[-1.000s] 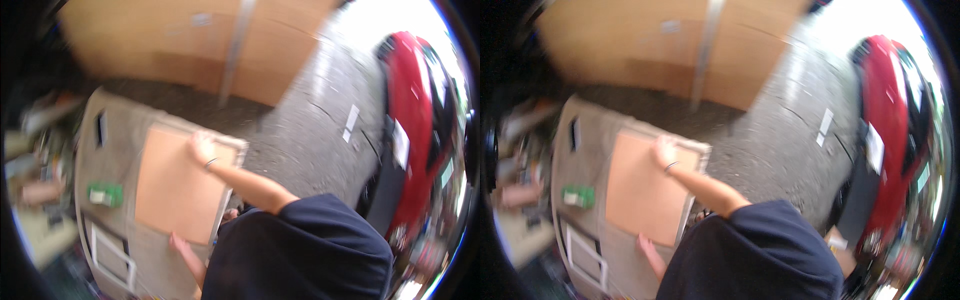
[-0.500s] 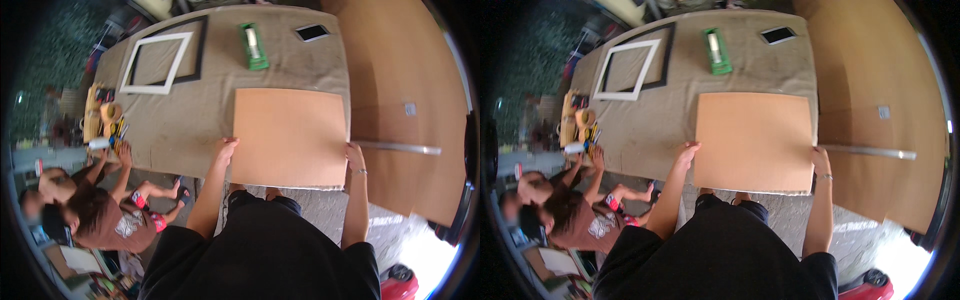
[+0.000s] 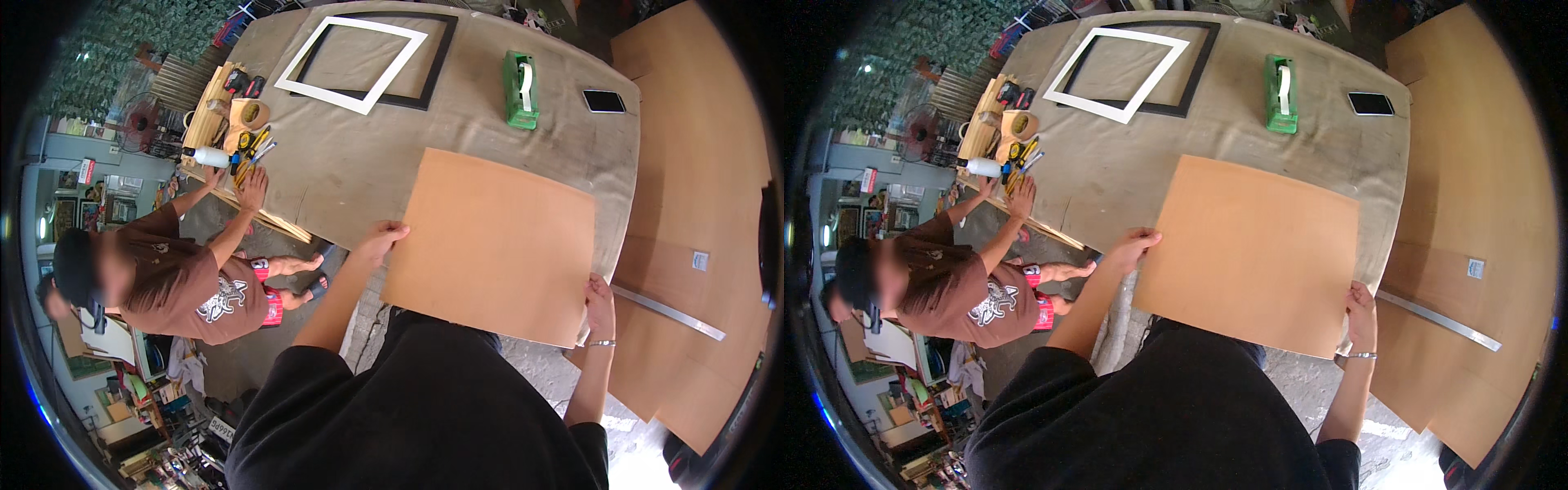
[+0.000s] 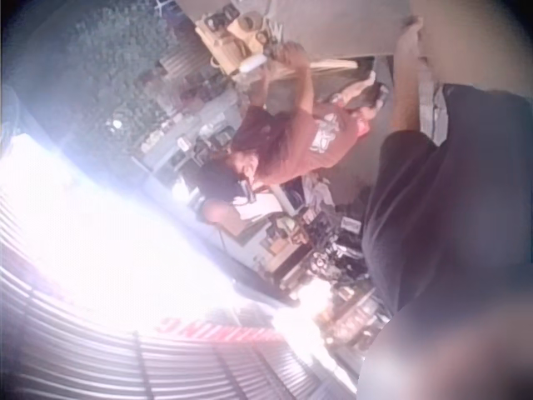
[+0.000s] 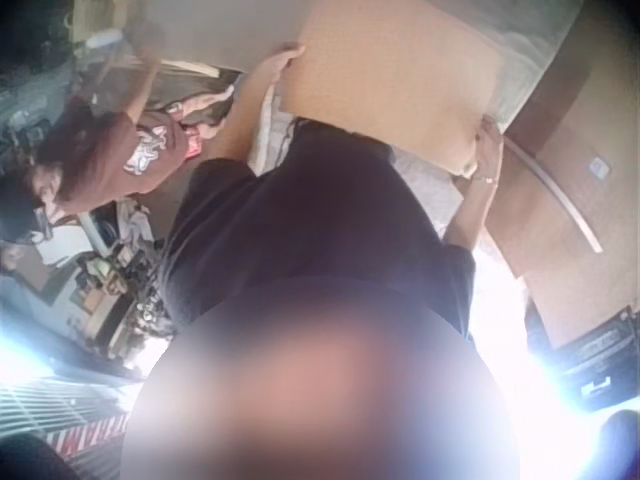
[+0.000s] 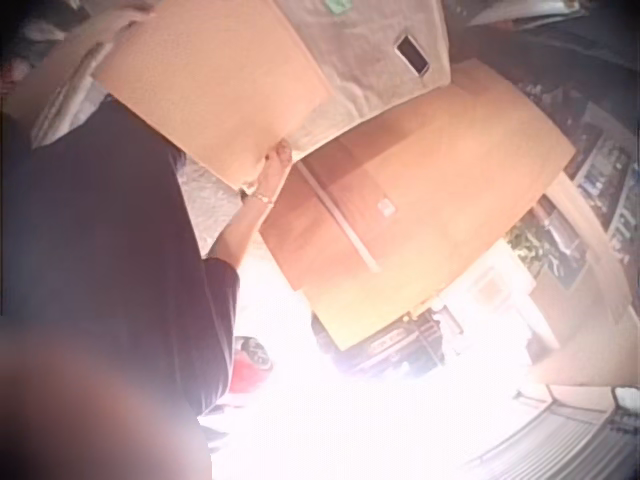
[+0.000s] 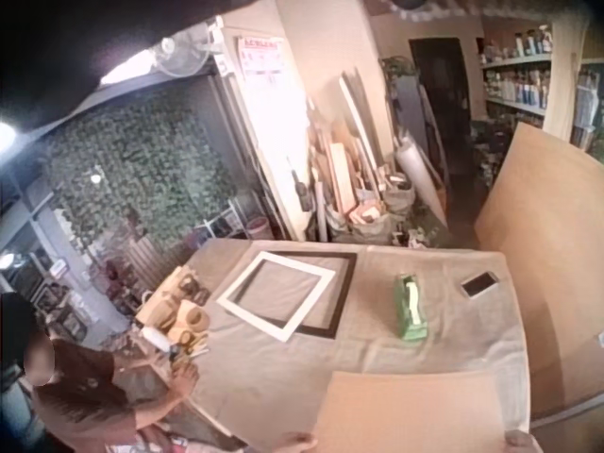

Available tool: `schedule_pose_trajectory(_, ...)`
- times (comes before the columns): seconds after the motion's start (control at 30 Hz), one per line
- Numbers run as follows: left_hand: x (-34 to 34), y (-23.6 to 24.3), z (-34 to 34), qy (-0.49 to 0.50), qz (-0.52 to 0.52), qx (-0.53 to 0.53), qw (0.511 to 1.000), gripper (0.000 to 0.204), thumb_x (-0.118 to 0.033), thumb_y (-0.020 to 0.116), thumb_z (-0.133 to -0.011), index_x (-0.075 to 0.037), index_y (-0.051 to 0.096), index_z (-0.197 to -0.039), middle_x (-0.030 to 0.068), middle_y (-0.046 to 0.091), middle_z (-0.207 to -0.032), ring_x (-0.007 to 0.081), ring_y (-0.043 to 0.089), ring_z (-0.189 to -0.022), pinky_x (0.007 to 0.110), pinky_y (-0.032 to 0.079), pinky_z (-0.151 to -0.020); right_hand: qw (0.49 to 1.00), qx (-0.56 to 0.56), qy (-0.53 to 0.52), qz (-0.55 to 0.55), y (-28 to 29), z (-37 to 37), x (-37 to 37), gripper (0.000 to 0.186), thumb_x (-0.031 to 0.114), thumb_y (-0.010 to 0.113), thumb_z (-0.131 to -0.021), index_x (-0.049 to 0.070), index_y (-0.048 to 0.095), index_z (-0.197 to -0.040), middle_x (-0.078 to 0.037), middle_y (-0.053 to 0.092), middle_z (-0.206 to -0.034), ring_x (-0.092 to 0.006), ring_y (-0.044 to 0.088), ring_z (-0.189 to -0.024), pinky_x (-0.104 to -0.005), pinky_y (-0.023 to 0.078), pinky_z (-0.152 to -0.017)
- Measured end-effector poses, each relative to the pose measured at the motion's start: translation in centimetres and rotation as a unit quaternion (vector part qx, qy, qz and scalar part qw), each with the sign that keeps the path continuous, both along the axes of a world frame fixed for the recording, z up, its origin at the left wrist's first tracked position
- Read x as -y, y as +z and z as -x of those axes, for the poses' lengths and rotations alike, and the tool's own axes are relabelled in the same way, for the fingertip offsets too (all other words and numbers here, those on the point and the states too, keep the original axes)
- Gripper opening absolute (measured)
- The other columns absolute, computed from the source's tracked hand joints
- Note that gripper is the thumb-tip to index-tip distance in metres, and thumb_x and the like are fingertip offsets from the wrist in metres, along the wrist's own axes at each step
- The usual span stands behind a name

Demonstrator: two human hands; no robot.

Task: The person unpacks a drawing, places it on a backing board, and secures it with tape. They then position a white mat over the drawing, align it, and place a black frame over the assembly. The person handles the frame and mat multiple times to check alignment before setting the assembly down.

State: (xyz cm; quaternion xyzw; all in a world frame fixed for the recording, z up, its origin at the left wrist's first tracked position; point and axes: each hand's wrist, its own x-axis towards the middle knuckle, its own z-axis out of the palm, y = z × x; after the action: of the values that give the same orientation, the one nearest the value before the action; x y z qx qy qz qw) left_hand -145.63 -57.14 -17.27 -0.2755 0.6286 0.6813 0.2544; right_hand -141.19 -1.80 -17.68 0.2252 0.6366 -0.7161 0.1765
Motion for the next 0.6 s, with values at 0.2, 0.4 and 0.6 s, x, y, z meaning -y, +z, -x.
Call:
schedule_pose_trajectory(0.2, 11.9, 4.3, -3.0, 0.015, -0.044, 0.031, 0.998, 0.023, -0.019, 0.066, -0.096, 0.001, 0.067, -0.108, 0.0046, 0.069, -0.092, 0.0137, 0.066, -0.081, 0.029, 0.054, -0.072, 1.0, 0.003, -0.001, 0.006, 2.1, -1.4, 11.6, 0.024, 0.007, 0.057, -0.099, -0.003, 0.058, -0.121, -0.006, 0.069, -0.103, -0.0103, 0.064, -0.089, -0.025, 0.051, -0.079)
schedule_pose_trajectory(0.4, 20.0, 5.2, -4.3, 0.053, -0.075, 0.05, 0.995, 0.027, -0.012, 0.069, -0.093, 0.0, 0.06, -0.114, 0.0048, 0.069, -0.09, 0.0143, 0.067, -0.079, 0.028, 0.054, -0.068, 1.0, 0.027, 0.01, 0.009, 4.6, -2.3, 19.6, 0.024, 0.004, 0.057, -0.096, 0.0, 0.057, -0.12, -0.006, 0.068, -0.096, -0.0107, 0.063, -0.082, -0.0249, 0.051, -0.075)
schedule_pose_trajectory(0.6, 22.3, 6.7, -2.4, 0.008, -0.122, -0.021, 0.992, 0.029, -0.009, 0.067, -0.094, -0.002, 0.055, -0.12, 0.0047, 0.07, -0.089, 0.0141, 0.068, -0.078, 0.029, 0.055, -0.068, 0.998, 0.036, 0.016, 0.048, 6.5, 0.3, 20.8, 0.018, 0.0, 0.055, -0.092, 0.002, 0.059, -0.109, -0.002, 0.064, -0.09, -0.0086, 0.058, -0.078, -0.025, 0.048, -0.07)
